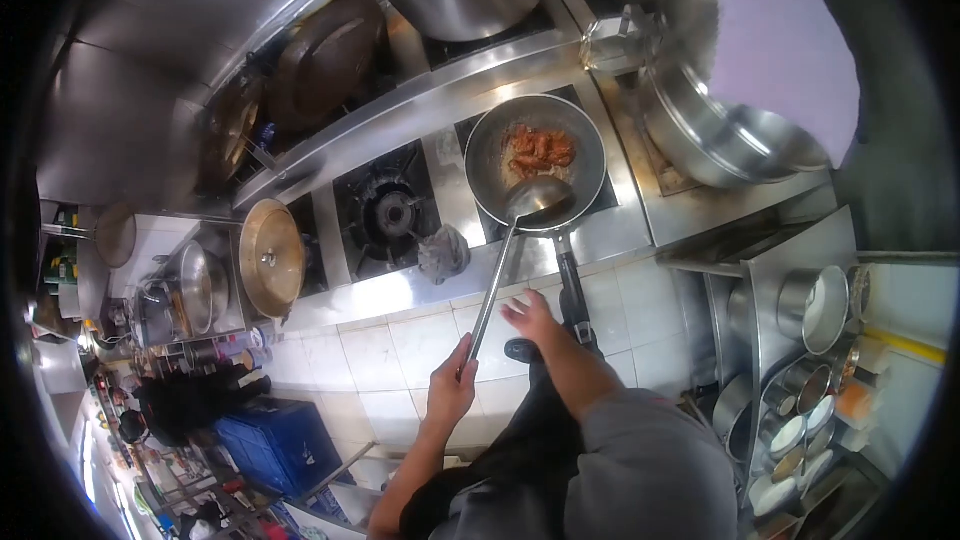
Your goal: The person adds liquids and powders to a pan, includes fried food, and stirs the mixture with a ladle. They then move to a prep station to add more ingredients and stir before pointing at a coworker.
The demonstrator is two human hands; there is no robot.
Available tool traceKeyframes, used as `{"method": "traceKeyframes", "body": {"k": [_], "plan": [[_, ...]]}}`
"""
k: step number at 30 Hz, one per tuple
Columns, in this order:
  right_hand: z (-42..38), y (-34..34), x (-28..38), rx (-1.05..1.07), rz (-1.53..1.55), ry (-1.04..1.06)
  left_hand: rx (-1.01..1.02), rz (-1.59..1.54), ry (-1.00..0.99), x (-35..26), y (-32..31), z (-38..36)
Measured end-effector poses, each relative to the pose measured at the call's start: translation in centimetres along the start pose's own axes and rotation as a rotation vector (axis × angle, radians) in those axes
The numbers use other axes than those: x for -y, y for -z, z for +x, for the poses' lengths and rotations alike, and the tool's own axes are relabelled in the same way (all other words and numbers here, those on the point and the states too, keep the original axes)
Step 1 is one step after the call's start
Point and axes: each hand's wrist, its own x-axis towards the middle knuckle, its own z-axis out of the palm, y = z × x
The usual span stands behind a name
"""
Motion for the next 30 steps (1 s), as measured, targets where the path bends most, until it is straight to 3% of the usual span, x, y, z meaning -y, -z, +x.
{"method": "traceKeyframes", "body": {"k": [3, 5, 8, 10, 12, 14, 15, 16, 17, 18, 19, 21, 22, 24, 26, 28, 30], "plan": [[4.6, -2.6, -3.6, 0.013, 0.118, -0.034, 0.074, -0.020, 0.108, -0.6, 0.6, 0.2], [8.9, -2.3, -5.5, 0.247, 0.426, 0.013, 0.097, -0.019, 0.160, -0.7, 0.7, 0.0], [10.3, -2.5, -6.4, 0.180, 0.380, 0.099, 0.105, -0.051, 0.186, -1.1, 0.7, 0.2], [10.3, -1.6, -5.4, 0.071, 0.410, 0.042, 0.143, -0.048, 0.223, -1.5, 0.5, 0.2], [8.4, 2.0, -4.1, 0.219, 0.192, -0.046, 0.084, -0.049, 0.194, -0.6, -0.5, -0.1], [3.6, 4.7, -1.2, 0.410, -0.186, -0.221, 0.043, 0.019, -0.007, 0.4, -1.3, -0.3], [-1.4, 4.5, 1.0, 0.315, -0.168, -0.342, 0.102, -0.018, 0.083, -0.1, -1.0, -0.7], [-6.6, 3.2, 3.5, 0.497, -0.181, -0.464, 0.154, -0.003, 0.156, -0.3, -1.3, -1.1], [-10.3, 3.2, 6.1, 0.398, -0.379, -0.357, 0.188, 0.003, 0.241, 0.0, -2.2, -1.3], [-12.2, 3.2, 8.4, 0.521, -0.330, -0.375, 0.104, -0.074, 0.160, 0.4, -2.9, -1.6], [-18.0, 0.2, 11.4, 0.142, -0.009, -0.387, 0.047, -0.118, 0.105, 0.2, -3.1, -2.1], [-23.0, -5.8, 13.4, 0.202, -0.492, -0.243, 0.088, -0.172, 0.217, -1.3, -2.8, -2.4], [-23.1, -6.1, 13.9, 0.293, -0.647, -0.166, 0.082, -0.180, 0.228, -2.3, -2.2, -2.7], [-20.4, -6.7, 16.1, 0.203, -0.832, -0.023, -0.002, -0.173, 0.255, -2.5, -3.1, -3.3], [-16.5, -7.3, 20.3, 0.226, -1.073, -0.230, -0.105, -0.197, 0.231, -2.7, -4.0, -4.5], [-17.7, -8.2, 18.4, 0.118, -1.201, -0.033, -0.091, -0.193, 0.152, -3.1, -3.7, -5.6], [-15.2, -4.9, 21.7, 0.208, -1.393, 0.054, -0.152, -0.232, 0.132, -2.8, -4.0, -7.4]]}}
